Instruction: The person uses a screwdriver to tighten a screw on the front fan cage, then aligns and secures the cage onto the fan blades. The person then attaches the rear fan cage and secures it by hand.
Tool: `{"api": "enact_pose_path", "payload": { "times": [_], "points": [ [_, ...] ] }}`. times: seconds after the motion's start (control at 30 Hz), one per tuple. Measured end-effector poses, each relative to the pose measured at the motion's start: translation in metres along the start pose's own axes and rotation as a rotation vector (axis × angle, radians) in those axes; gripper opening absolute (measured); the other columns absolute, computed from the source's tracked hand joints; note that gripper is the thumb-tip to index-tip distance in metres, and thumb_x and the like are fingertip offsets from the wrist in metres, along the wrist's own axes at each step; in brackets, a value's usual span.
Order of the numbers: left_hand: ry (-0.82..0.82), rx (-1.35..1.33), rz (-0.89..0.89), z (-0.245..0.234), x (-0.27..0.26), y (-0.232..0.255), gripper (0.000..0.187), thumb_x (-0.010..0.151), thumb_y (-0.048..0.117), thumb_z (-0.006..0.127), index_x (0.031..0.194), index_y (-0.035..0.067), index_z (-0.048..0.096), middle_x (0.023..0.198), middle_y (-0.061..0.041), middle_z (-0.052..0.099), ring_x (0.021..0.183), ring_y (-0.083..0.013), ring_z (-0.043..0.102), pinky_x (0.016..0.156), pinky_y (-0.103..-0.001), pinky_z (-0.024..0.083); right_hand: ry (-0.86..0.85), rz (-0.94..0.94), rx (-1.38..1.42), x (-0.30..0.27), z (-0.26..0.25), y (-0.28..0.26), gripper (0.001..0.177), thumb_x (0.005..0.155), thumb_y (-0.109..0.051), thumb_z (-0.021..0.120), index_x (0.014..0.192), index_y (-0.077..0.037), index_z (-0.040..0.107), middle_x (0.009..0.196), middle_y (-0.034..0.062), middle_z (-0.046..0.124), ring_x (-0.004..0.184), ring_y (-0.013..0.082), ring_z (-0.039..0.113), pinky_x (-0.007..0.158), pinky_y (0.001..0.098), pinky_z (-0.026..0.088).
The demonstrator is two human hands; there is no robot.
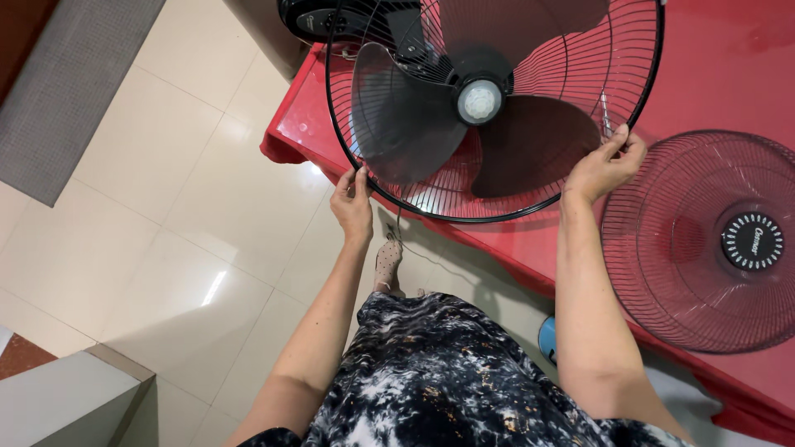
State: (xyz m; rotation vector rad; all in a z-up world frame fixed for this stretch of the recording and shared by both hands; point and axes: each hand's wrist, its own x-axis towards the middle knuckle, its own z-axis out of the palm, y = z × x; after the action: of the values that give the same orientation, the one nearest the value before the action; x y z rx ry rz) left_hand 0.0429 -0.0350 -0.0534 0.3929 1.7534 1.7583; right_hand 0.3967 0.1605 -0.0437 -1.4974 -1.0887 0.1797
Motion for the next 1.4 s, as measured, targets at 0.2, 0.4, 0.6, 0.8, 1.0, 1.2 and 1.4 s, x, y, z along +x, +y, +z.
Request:
{"api": "enact_pose_path", "payload": {
  "times": [0.2, 0.4, 0.6, 0.8, 1.0, 1.2, 1.4],
  "points": [
    [0.134, 0.14, -0.113, 0.017, -0.04, 0.0, 0.035, 0.095, 0.021, 0.074, 0.117, -0.007, 0.072, 0.09, -0.006, 0.074, 0.076, -0.0098, 0.066, 0.069, -0.025, 0.055, -0.014, 0.01, -0.002, -0.003, -0.003, 0.0, 0.021, 0.11, -0.015, 0.062, 0.095, -0.001, 0.063, 0.083, 0.0013, 0.059, 0.07, 0.0113, 0.051, 0.066, 0.0309, 0.044],
    [0.067, -0.17, -0.214, 0.014, -0.038, -0.025, 0.031, 0.097, 0.022, 0.073, 0.101, -0.008, 0.073, 0.09, -0.007, 0.071, 0.08, -0.0113, 0.068, 0.074, -0.027, 0.062, -0.008, 0.031, -0.011, -0.003, -0.001, 0.001, 0.024, 0.111, -0.018, 0.062, 0.093, -0.001, 0.061, 0.083, 0.0009, 0.057, 0.069, 0.0107, 0.05, 0.066, 0.0299, 0.044],
    [0.04, -0.173, -0.187, 0.011, -0.035, -0.036, 0.029, 0.097, 0.022, 0.073, 0.102, -0.006, 0.074, 0.09, -0.007, 0.071, 0.08, -0.0107, 0.067, 0.074, -0.025, 0.061, -0.006, 0.026, -0.008, -0.002, 0.0, 0.005, 0.024, 0.11, -0.018, 0.063, 0.092, -0.002, 0.061, 0.082, 0.0015, 0.056, 0.069, 0.0108, 0.049, 0.064, 0.0301, 0.043],
    [0.058, -0.26, -0.229, 0.012, -0.033, -0.046, 0.026, 0.095, 0.02, 0.076, 0.101, -0.005, 0.074, 0.088, -0.004, 0.069, 0.076, -0.0095, 0.063, 0.068, -0.024, 0.056, -0.001, -0.006, -0.014, -0.003, -0.001, 0.006, 0.024, 0.11, -0.018, 0.063, 0.093, -0.002, 0.062, 0.084, 0.0021, 0.058, 0.07, 0.0107, 0.05, 0.065, 0.0296, 0.044],
    [0.13, -0.403, -0.304, 0.02, -0.034, -0.059, 0.025, 0.093, 0.019, 0.078, 0.103, -0.003, 0.073, 0.085, -0.002, 0.069, 0.069, -0.0082, 0.057, 0.061, -0.022, 0.048, -0.011, 0.006, -0.015, -0.002, -0.002, 0.002, 0.024, 0.11, -0.019, 0.062, 0.092, -0.003, 0.063, 0.082, 0.0015, 0.06, 0.069, 0.0102, 0.051, 0.063, 0.0296, 0.045],
    [0.114, -0.317, -0.371, 0.035, -0.061, -0.075, 0.023, 0.087, 0.02, 0.084, 0.094, 0.003, 0.07, 0.081, -0.001, 0.066, 0.065, -0.0086, 0.056, 0.055, -0.025, 0.044, -0.012, 0.023, 0.025, -0.003, -0.002, 0.005, 0.024, 0.11, -0.019, 0.061, 0.093, -0.003, 0.062, 0.083, 0.001, 0.061, 0.069, 0.0093, 0.054, 0.063, 0.0286, 0.048],
    [0.012, -0.301, -0.429, 0.039, -0.078, -0.078, 0.025, 0.085, 0.019, 0.084, 0.08, 0.002, 0.069, 0.08, -0.005, 0.071, 0.073, -0.0127, 0.068, 0.069, -0.029, 0.061, -0.011, 0.051, 0.029, -0.004, -0.001, 0.012, 0.025, 0.11, -0.02, 0.062, 0.092, -0.002, 0.061, 0.08, 0.0005, 0.059, 0.067, 0.0099, 0.05, 0.063, 0.029, 0.045]
  ]
}}
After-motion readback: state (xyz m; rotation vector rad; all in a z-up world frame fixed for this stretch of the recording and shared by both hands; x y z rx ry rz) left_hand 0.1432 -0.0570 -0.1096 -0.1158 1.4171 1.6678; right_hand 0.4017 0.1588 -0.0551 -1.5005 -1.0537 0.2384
